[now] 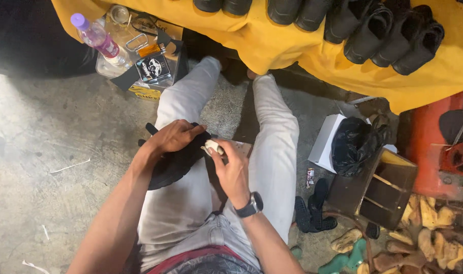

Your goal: Polishing a black shoe with a sponge and cloth in a workshop

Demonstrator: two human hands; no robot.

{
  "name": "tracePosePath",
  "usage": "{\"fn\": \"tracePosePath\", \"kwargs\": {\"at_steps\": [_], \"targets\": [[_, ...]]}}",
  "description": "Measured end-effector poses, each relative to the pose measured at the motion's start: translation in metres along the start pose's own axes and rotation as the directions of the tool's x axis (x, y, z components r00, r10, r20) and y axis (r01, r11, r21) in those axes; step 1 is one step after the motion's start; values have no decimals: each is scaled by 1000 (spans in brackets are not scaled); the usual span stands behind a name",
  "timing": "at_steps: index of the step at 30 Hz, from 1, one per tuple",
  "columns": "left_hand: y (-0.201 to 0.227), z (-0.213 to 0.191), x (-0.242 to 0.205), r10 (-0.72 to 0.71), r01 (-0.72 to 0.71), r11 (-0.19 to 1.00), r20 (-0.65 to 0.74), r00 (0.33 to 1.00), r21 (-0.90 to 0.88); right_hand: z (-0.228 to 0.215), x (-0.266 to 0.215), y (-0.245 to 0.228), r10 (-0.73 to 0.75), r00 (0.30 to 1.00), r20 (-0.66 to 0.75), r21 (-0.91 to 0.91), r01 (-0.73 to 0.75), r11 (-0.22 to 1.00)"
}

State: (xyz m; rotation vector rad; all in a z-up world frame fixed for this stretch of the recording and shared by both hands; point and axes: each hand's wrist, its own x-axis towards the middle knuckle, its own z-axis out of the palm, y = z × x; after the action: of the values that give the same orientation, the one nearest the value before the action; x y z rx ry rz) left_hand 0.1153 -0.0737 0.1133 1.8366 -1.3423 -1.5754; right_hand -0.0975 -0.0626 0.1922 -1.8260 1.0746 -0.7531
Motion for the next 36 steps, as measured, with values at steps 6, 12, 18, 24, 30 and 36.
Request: {"fn": "tracePosePath", "kwargs": {"at_steps": [6, 12, 18, 24, 30, 36], "targets": [[16, -9, -13, 44, -42, 997, -19, 999, 65, 6, -2, 2, -32, 997, -71, -11, 32, 999], [10, -8, -24, 88, -91, 988, 28, 996, 125, 15, -8, 22, 45, 991, -128, 69, -36, 997], [12, -8, -23, -63, 63, 998, -29, 998, 2, 20, -5, 29, 120, 981, -155, 68, -110, 992], [-4, -1, -9, -90, 90, 996, -33, 995, 9, 22, -9, 22, 121, 984, -134, 34, -117, 993], [21, -2, -24, -107, 105, 994, -71, 992, -21, 17, -8, 18, 53, 995, -84, -25, -56, 998], [16, -1, -18, -74, 73, 997, -79, 994, -17, 17, -7, 13, -30, 997, -70, -18, 29, 999]]}}
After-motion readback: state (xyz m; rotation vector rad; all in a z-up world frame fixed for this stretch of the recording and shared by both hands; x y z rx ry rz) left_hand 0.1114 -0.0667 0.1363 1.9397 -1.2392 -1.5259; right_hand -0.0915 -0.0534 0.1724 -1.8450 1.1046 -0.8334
